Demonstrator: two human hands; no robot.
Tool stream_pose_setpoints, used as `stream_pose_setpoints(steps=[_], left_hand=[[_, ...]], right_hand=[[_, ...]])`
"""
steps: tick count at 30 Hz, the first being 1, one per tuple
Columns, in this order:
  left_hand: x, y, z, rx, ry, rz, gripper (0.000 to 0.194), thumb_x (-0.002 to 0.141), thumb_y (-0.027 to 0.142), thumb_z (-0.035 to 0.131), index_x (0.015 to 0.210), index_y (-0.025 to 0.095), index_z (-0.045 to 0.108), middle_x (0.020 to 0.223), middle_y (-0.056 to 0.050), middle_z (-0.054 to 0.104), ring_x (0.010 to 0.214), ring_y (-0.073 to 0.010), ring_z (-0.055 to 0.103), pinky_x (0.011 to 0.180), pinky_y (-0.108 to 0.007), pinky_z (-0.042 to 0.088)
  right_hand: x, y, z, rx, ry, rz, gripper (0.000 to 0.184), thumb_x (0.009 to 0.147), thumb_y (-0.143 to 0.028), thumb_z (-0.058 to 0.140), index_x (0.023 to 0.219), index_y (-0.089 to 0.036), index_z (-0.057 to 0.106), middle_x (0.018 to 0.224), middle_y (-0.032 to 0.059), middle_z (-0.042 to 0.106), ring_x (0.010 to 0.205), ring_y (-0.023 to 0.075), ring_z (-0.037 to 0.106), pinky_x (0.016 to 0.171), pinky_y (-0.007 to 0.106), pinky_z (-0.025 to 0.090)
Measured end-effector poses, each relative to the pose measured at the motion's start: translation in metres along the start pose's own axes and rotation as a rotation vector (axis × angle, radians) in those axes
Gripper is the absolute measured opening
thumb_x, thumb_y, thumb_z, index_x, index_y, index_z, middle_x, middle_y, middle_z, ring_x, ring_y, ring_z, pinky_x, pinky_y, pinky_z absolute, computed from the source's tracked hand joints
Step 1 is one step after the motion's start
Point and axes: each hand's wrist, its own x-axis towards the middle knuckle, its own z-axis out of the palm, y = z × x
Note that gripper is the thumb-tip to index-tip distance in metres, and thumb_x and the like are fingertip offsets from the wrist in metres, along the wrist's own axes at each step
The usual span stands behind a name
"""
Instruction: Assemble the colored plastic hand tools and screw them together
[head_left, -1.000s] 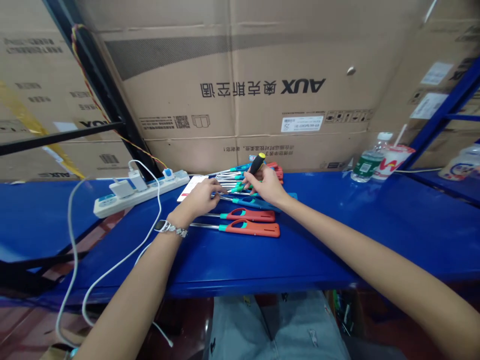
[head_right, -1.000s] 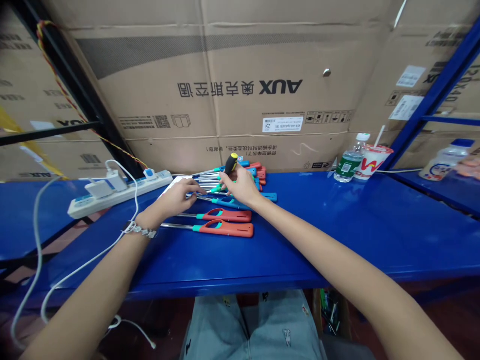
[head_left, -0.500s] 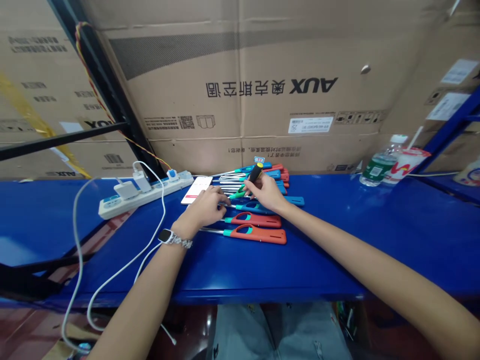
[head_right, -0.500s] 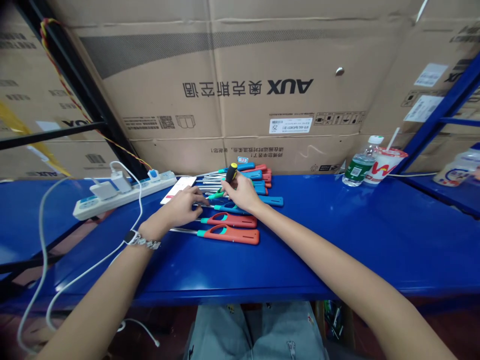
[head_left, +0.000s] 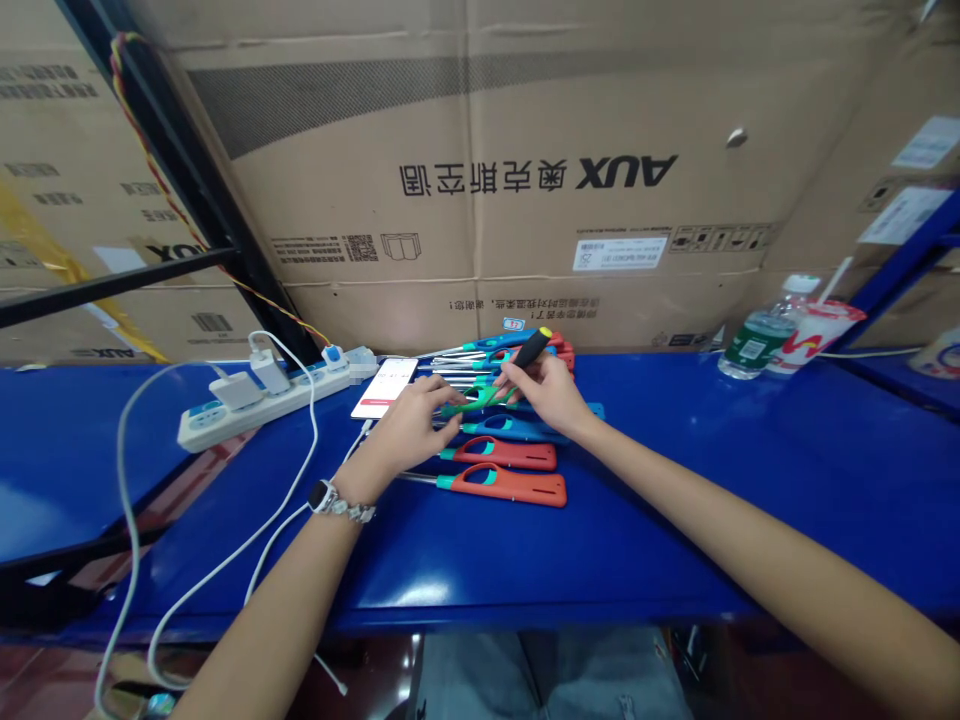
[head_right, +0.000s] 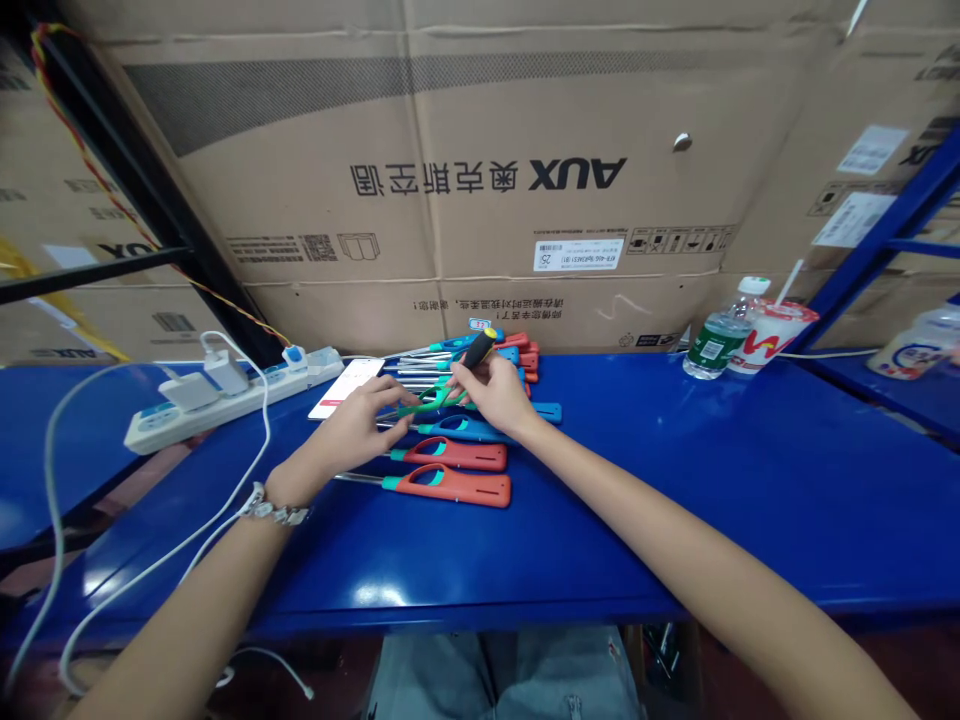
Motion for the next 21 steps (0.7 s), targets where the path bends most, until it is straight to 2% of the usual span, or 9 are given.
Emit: stream_pose_setpoints(steps=[4,9,12,15,21], left_hand=[[0.019,0.015,0.005,-0.112,0.013,0.010,0.020,0.086,0.032,0.073,0.101,0.018,0.071,0.097,-0.007,0.072,0.094,-0.0242,0.065,0.085,-0.040,0.052],[0.051,0.033,0.017,-0.184,-0.156,-0.042,0.021,0.080,0.031,0.082,0.094,0.019,0.074,0.094,-0.006,0.077,0.087,-0.0231,0.069,0.078,-0.034,0.051],[0.063,0.042,0.026,-0.282,-0.203,-0.086,0.011,0.084,0.028,0.078,0.087,0.018,0.076,0.087,-0.005,0.078,0.078,-0.0202,0.069,0.072,-0.030,0.049],[0.065,0.047,0.034,-0.363,-0.189,-0.123,0.013,0.090,0.026,0.070,0.084,0.017,0.077,0.081,-0.004,0.078,0.071,-0.0173,0.067,0.067,-0.028,0.047],[0.064,0.052,0.037,-0.332,-0.183,-0.145,0.012,0.089,0.021,0.069,0.081,0.016,0.077,0.074,-0.004,0.076,0.064,-0.0150,0.064,0.062,-0.026,0.045]], right_hand=[[-0.011,-0.013,-0.019,0.046,0.078,0.002,0.046,0.078,-0.066,0.075,0.085,-0.022,0.062,0.079,0.0063,0.075,0.066,0.0238,0.073,0.057,0.037,0.060],[-0.023,-0.018,-0.041,0.108,0.169,0.022,0.045,0.076,-0.064,0.078,0.081,-0.022,0.064,0.081,0.0061,0.076,0.064,0.0217,0.073,0.057,0.033,0.060],[-0.027,-0.016,-0.050,0.147,0.220,0.035,0.045,0.075,-0.063,0.080,0.082,-0.022,0.064,0.079,0.0052,0.076,0.063,0.0215,0.073,0.057,0.033,0.060],[-0.029,-0.014,-0.055,0.146,0.241,0.048,0.045,0.075,-0.064,0.079,0.084,-0.023,0.063,0.080,0.0051,0.076,0.066,0.0233,0.075,0.058,0.035,0.061],[-0.032,-0.017,-0.055,0.046,0.219,-0.023,0.044,0.079,-0.064,0.076,0.085,-0.023,0.059,0.078,0.0042,0.074,0.063,0.0211,0.073,0.056,0.034,0.061]])
